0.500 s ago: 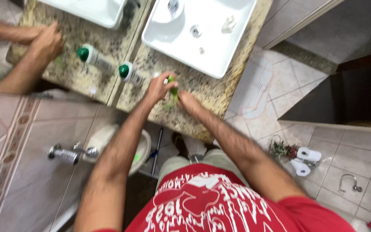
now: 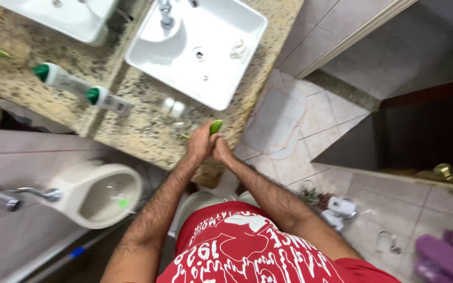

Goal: The person cleans a bathroom sink and countertop by wiping the surfaces with a cloth, applying liquid from a bottle, and using a green squeegee to remove water. They finish the task by drying the granite and sink with a checkered towel.

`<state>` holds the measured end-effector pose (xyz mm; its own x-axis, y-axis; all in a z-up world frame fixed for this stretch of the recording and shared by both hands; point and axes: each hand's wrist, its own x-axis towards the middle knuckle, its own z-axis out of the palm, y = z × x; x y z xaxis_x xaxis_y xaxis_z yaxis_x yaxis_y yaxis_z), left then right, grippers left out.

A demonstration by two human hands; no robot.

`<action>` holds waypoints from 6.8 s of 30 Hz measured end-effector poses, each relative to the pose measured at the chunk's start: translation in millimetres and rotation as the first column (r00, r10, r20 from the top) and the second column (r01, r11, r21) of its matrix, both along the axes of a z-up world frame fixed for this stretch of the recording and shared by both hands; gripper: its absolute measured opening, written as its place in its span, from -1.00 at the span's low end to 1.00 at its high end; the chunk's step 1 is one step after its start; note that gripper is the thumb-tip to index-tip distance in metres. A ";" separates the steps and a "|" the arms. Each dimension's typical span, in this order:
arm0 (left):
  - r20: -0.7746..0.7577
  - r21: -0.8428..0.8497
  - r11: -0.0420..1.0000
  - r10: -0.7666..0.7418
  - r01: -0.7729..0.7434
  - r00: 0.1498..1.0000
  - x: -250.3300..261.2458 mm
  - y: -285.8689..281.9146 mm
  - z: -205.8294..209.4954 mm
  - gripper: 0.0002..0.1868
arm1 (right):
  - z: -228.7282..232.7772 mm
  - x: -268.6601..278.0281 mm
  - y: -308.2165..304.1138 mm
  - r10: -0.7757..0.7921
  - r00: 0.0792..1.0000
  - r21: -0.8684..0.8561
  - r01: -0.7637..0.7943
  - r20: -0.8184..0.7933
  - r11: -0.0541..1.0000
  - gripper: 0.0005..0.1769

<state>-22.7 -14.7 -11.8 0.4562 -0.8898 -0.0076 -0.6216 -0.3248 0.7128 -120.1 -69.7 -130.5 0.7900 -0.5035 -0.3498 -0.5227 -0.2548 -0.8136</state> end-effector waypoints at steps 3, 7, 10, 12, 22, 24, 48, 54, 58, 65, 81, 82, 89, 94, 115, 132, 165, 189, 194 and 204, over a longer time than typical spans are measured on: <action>-0.071 0.151 0.985 0.093 -0.081 0.993 -12.8 -24.8 -13.7 -0.54 | -10.8 -26.6 -44.6 0.050 0.998 0.294 -0.054 0.023 0.954 -0.74; 0.021 0.066 0.985 0.158 -0.159 0.987 -24.9 -40.3 -32.7 -0.55 | 33.3 -78.4 -110.6 0.170 0.971 0.042 -0.179 0.165 0.983 -0.60; -0.002 0.259 0.945 0.206 -0.199 0.978 -36.1 -60.0 -36.0 -0.53 | 85.5 -103.6 -153.2 0.165 0.982 -0.006 -0.167 -0.095 0.986 -0.48; -0.013 0.244 0.945 0.230 -0.220 0.973 -48.6 -76.7 -32.1 -0.56 | 98.4 -100.2 -166.4 0.207 0.972 -0.018 -0.210 -0.108 0.977 -0.39; -0.018 0.064 0.963 0.263 -0.262 0.964 -52.0 -185.2 -34.3 -0.58 | -48.0 -21.9 -204.9 0.224 0.971 0.109 -0.233 0.083 0.966 -0.55; -0.041 0.098 0.952 0.296 -0.291 0.954 -49.3 -204.8 -53.9 -0.59 | -67.9 -2.7 -220.4 -0.015 0.981 0.280 -0.040 0.192 0.959 -0.62; 0.107 -0.132 0.831 0.554 -0.540 0.826 21.0 -337.8 53.0 -0.58 | 5.9 37.4 -465.7 0.227 0.974 0.085 -0.227 0.007 0.970 -0.69; 0.228 0.098 0.819 0.534 -0.565 0.814 47.2 -417.9 11.8 -0.30 | 4.9 91.3 -540.5 0.280 0.960 -0.093 -0.277 0.016 0.956 -0.66; 0.262 0.171 0.766 0.570 -0.619 0.778 51.8 -430.7 0.6 -0.26 | 17.6 165.5 -618.9 0.395 0.914 -0.236 -0.365 0.093 0.900 -0.73; 0.299 0.232 0.735 0.570 -0.637 0.766 50.8 -431.2 5.6 -0.28 | 12.2 110.1 -613.8 0.782 0.622 -0.102 -0.775 0.043 0.623 -0.73; 0.312 0.203 0.740 0.572 -0.641 0.759 53.7 -430.5 -15.3 -0.28 | 30.3 288.8 -651.6 0.832 0.534 -0.383 -0.808 -0.150 0.449 -0.65; 0.326 0.187 0.742 0.571 -0.643 0.754 50.5 -429.4 -15.4 -0.28 | 38.9 288.2 -645.0 0.846 0.496 -0.425 -0.820 -0.193 0.384 -0.61; 0.287 0.164 0.756 0.578 -0.634 0.764 53.5 -430.6 -7.9 -0.28 | 82.1 179.7 -645.9 0.586 0.721 -0.304 -0.690 -0.370 0.657 -0.67; 0.285 0.137 0.767 0.576 -0.627 0.766 53.3 -430.0 -3.9 -0.27 | 59.6 144.9 -652.3 0.427 0.777 -0.510 -0.628 -0.463 0.588 -0.66; 0.229 -0.014 0.669 0.725 -0.743 0.649 69.5 -432.1 12.8 -0.11 | 175.3 303.7 -576.8 0.961 0.239 -0.597 -0.795 -0.140 0.111 -0.64; 0.491 -0.121 0.793 0.571 -0.598 0.658 198.1 -462.6 -25.9 -0.37 | 118.1 312.0 -573.3 0.466 0.883 0.697 -0.304 -0.050 0.650 -0.47; 0.273 0.093 0.520 0.807 -0.849 0.524 159.4 -444.1 -12.8 -0.19 | 62.9 211.5 -554.6 0.556 0.743 0.105 -0.561 -0.373 0.821 -0.62; 0.215 0.135 0.546 0.798 -0.827 0.563 162.7 -444.4 -0.2 -0.19 | 61.4 205.6 -632.2 0.381 0.856 0.194 -0.331 -0.350 0.923 -0.67; 0.236 0.173 0.550 0.783 -0.817 0.576 161.9 -443.7 4.9 -0.20 | 73.6 313.4 -612.0 0.478 0.796 -0.004 -0.516 -0.371 0.856 -0.58; 0.122 0.160 0.583 0.789 -0.796 0.602 162.9 -440.7 3.5 -0.18 | 44.8 300.0 -539.1 0.572 0.701 0.187 -0.550 -0.426 0.814 -0.62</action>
